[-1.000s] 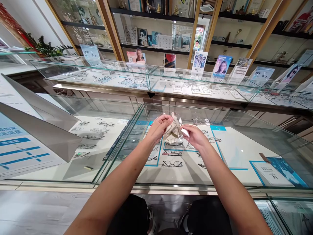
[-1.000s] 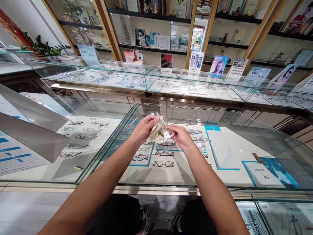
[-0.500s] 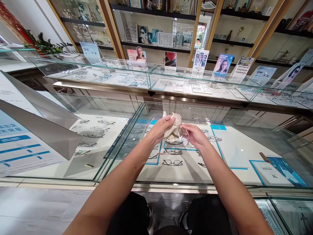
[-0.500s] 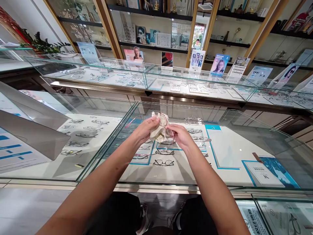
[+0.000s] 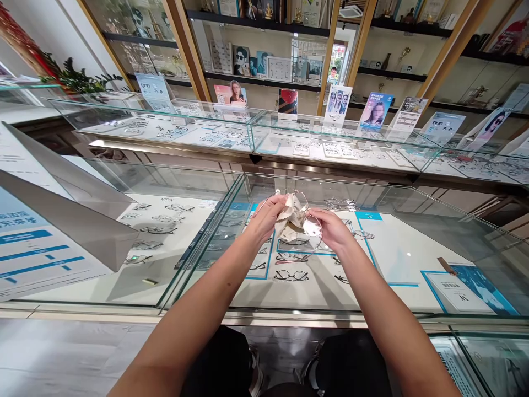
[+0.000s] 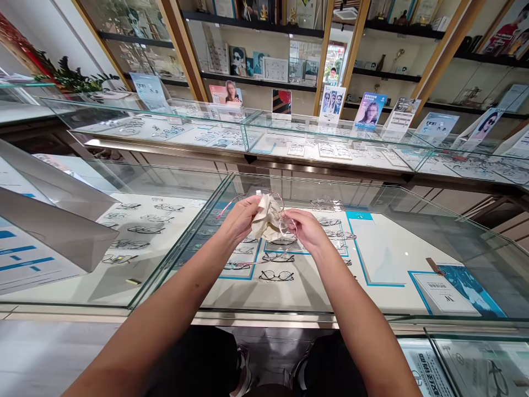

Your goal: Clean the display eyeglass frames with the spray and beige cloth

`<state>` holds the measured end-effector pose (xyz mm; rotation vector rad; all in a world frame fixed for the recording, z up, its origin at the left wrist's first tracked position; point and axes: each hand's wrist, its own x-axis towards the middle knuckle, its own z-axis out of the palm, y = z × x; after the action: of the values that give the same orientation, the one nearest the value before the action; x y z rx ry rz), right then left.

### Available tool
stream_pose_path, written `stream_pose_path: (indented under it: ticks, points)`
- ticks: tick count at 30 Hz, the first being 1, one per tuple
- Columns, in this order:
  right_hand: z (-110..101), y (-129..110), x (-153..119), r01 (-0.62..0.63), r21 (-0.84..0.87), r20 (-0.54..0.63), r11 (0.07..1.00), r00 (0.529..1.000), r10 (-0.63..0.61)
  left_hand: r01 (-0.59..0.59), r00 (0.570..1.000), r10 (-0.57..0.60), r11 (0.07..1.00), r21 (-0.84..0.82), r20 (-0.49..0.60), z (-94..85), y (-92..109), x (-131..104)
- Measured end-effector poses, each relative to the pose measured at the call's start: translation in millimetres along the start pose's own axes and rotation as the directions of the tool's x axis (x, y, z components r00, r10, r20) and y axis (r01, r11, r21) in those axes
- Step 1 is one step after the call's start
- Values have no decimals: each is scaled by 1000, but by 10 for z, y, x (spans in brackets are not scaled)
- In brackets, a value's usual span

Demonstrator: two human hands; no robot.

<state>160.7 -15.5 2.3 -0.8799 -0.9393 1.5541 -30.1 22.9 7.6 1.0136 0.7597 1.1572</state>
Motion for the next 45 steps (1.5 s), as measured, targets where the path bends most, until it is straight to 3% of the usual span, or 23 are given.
stream_pose_path:
  ticks: [6, 16, 28, 32, 36, 42, 45]
  points:
    - [50, -9, -27, -29, -43, 53, 999, 998, 31, -76, 997, 76, 997, -25, -26, 84, -38, -32]
    - [-19, 95, 12, 17, -95, 147, 995, 989, -3, 67, 996, -70, 997, 46, 59, 96, -78, -50]
    - [60, 38, -26, -73, 31, 150, 997, 986, 67, 119, 956, -80, 985, -125, 282, 59, -128, -12]
    - [52, 43, -24, -96, 52, 156, 994, 984, 87, 81, 969, -66, 995, -54, 238, 45, -122, -26]
    - [53, 67, -19, -112, 37, 172, 993, 980, 104, -26, 981, 31, 999, -32, 191, 80, -138, -44]
    - [84, 82, -29, -111, 25, 206, 994, 973, 103, -124, 991, 122, 991, 57, 47, 119, -136, -65]
    - [46, 67, -20, -99, 55, 209, 994, 974, 85, -146, 987, 137, 982, 121, 84, 80, -95, -63]
